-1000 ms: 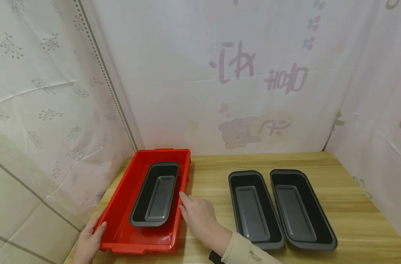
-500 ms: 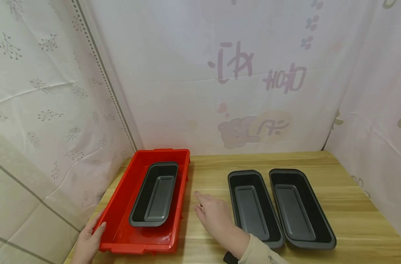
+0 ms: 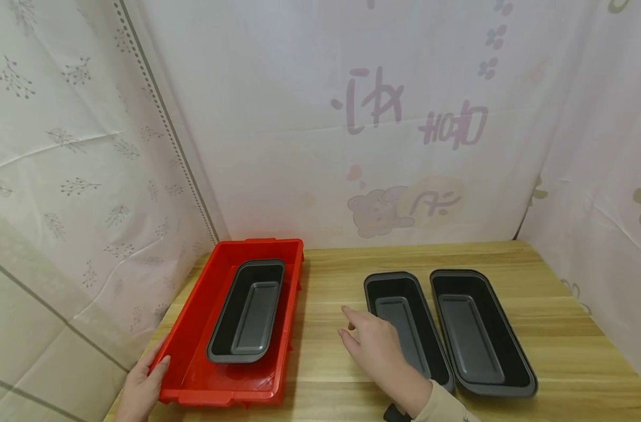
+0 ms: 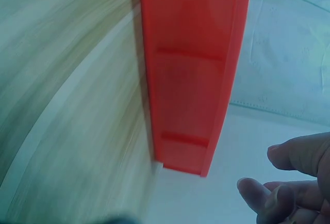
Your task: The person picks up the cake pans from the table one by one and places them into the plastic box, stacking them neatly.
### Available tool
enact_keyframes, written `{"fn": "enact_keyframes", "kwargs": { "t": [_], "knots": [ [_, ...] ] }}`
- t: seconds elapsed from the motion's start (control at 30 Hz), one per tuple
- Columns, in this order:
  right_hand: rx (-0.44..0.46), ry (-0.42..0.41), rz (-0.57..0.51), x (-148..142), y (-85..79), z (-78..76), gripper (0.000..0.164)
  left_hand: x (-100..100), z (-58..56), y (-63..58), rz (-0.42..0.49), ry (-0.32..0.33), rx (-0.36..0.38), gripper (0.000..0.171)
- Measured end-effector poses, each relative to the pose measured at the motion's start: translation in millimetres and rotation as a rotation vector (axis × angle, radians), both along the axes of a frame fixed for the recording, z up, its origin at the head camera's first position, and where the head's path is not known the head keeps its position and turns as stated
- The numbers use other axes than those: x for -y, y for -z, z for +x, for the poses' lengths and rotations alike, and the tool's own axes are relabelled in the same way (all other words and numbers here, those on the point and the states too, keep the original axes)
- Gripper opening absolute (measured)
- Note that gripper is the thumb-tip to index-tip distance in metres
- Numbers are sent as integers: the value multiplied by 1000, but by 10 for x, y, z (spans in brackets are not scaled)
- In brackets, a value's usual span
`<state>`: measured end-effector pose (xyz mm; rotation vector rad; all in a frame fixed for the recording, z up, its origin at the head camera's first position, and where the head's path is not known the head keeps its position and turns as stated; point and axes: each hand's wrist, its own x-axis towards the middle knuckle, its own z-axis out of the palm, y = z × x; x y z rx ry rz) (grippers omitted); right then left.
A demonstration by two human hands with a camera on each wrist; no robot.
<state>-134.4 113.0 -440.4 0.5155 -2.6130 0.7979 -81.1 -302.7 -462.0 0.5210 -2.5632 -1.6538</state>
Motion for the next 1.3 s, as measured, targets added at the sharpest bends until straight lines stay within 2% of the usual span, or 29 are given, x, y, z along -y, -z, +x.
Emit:
{"fn": "enact_keyframes", "kwargs": {
  "t": [0.33,0.8,1.3],
  "knots": [
    [83,88,-6,-294,30,21,40,-15,-5,-15,-17,-1,-2,53],
    [153,144,14,-606,51,59,43,-27,-17,-29,7,2,24,53],
    [109,236,100,-949,100,87,46,-3,-20,-12,5,14,31,54]
  ]
}}
